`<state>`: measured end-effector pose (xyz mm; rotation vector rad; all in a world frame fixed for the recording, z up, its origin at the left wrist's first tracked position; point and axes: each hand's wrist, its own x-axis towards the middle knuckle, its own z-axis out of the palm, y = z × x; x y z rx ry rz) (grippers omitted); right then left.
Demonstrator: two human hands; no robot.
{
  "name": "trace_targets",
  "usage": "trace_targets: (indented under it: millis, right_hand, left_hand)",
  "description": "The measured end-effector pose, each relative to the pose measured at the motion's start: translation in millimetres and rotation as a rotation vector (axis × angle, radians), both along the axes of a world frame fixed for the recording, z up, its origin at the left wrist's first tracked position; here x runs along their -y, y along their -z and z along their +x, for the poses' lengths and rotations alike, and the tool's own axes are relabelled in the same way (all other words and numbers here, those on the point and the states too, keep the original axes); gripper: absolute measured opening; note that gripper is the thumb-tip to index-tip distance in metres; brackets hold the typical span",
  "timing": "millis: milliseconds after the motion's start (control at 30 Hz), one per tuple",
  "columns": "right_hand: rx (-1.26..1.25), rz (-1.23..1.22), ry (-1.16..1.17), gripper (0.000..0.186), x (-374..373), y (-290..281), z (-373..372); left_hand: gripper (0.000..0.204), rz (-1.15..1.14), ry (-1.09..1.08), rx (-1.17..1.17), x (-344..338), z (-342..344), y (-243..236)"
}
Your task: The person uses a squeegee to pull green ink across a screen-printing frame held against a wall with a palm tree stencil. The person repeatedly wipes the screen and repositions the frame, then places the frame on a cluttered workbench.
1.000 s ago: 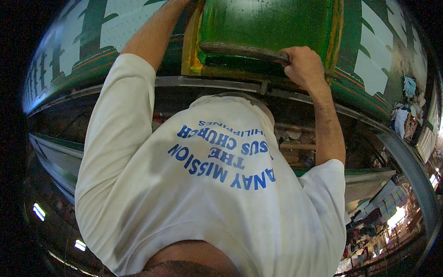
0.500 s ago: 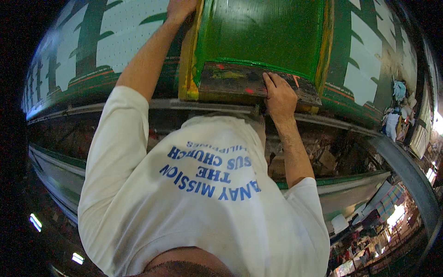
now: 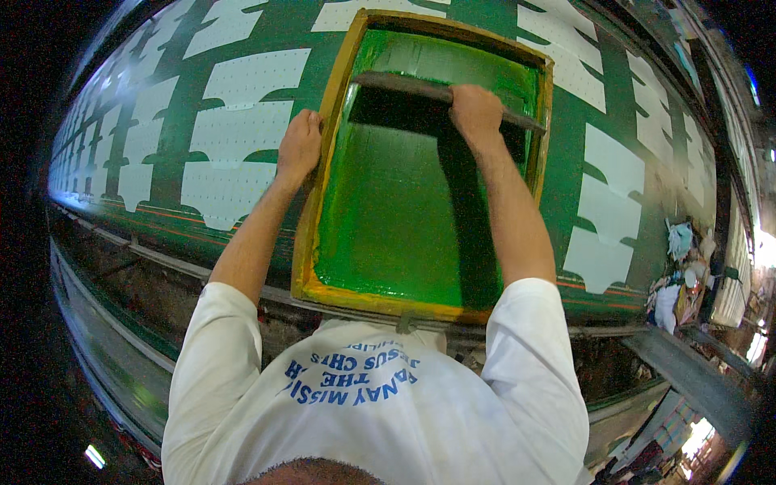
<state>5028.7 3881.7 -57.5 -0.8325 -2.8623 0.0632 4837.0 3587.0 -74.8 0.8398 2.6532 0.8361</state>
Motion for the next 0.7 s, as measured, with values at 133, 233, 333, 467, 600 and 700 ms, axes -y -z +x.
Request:
trace_targets:
  millis: [133, 233, 333, 467, 600, 700]
  right_hand:
    - [0.098, 0.047, -0.029, 0.03, -66, -4, -50]
    - [0.079, 0.046, -0.063, 0.03, -72, 0, -51]
    - [0.053, 0.013, -0.026, 0.036, -45, 9, -34]
    - [0.035, -0.02, -0.072, 0.021, -29, 0, -19]
    - [0.054, -0.064, -0.087, 0.019, -58, -26, -33]
    - [0.029, 0.01, -0.077, 0.023, -85, -31, -45]
  left_hand:
    - [0.037, 0.021, -0.024, -0.024, -1, 3, -5]
    - [0.037, 0.022, -0.002, -0.04, 0, 4, -6]
    - [0.037, 0.012, -0.026, -0.025, 0, 4, -6]
    - [0.037, 0.0, -0.03, -0.087, -1, 6, -6]
    - [0.039, -0.034, -0.052, -0.095, -2, 9, -7]
    - [0.04, -0.047, -0.066, -0.088, -2, 11, -9]
